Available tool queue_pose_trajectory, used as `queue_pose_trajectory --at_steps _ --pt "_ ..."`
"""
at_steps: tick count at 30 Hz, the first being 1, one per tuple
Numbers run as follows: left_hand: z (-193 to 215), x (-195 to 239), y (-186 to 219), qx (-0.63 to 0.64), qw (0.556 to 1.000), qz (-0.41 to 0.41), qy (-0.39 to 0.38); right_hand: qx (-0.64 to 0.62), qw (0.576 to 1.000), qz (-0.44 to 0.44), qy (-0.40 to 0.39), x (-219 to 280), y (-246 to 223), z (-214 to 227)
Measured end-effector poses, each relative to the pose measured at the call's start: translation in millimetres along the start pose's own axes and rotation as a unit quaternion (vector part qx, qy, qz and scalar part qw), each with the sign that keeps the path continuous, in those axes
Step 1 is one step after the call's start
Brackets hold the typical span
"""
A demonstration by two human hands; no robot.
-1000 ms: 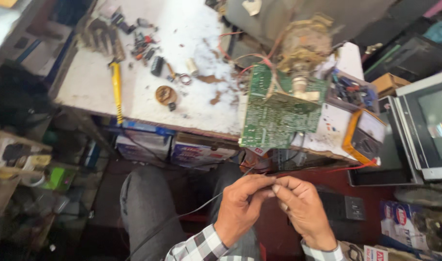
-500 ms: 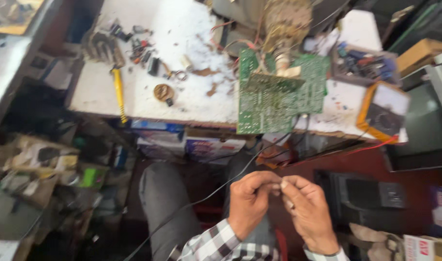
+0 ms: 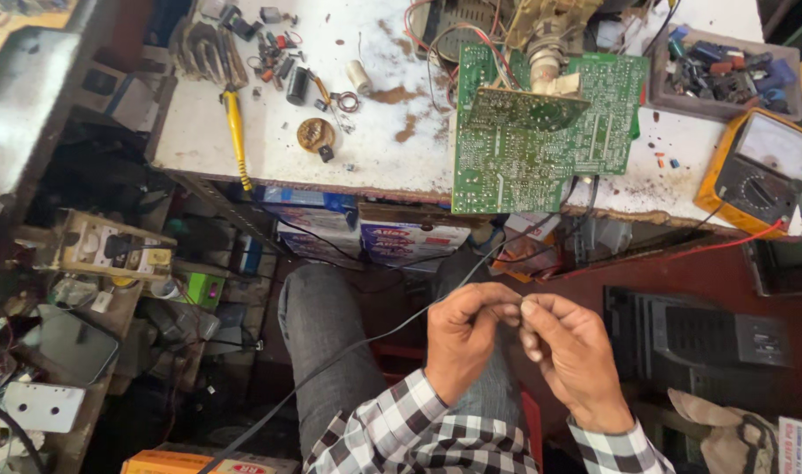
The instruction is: The person uses a soldering iron to work on a circuit board, repeatedly touching the tip to various points on the board. They also handle a multimeter probe, connecting it to the board to test connections. The person flips the board over multiple times to access different sides.
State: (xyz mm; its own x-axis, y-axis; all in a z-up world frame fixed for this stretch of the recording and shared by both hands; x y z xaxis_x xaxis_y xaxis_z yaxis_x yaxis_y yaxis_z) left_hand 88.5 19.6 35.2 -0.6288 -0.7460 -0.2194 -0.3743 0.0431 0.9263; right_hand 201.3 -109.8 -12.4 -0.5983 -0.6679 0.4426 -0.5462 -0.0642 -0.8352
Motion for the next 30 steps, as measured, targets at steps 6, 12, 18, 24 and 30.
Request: queue_pose_trajectory --at_steps 6,12,18,24,30 --pt "6.2 -9.5 1.1 0.026 0.999 -0.026 -0.004 0.002 1.0 -0.009 -0.027 -8.2 -5.1 -7.4" --pt "10.8 -15.9 3.0 0.011 0.999 -0.036 -0.022 0.038 0.998 -0.017 -0.044 -18.0 -8.7 -11.4" --pt "12.5 -22.8 8.5 -0.032 0.997 -0.041 -0.049 0.095 0.995 0.002 -0.028 -22.0 -19.5 -16.7" --pt "14.7 -32.7 12.3 -0.067 0.996 -0.047 -0.038 0.149 0.987 0.062 -0.001 -26.4 -28.0 -21.3" --pt "18.7 -42.0 9.5 -0.042 0.999 -0.03 -0.005 0.229 0.96 0.14 0.074 -51.4 -63.6 -18.7"
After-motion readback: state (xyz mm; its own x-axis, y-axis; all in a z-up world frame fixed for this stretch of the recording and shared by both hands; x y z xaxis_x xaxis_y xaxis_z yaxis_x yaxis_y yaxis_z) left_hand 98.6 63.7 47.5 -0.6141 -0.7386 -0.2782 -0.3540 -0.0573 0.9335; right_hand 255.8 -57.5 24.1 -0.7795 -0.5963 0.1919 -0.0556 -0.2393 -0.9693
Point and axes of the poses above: each hand's wrist, its own x-axis away from the middle knuckle, its own z-axis out of the back of the hand, y = z × x, the point moved 8 cm from there along -x, towards the middle knuckle, and after that the axes turned 4 degrees about -z, right-handed, at the moved point
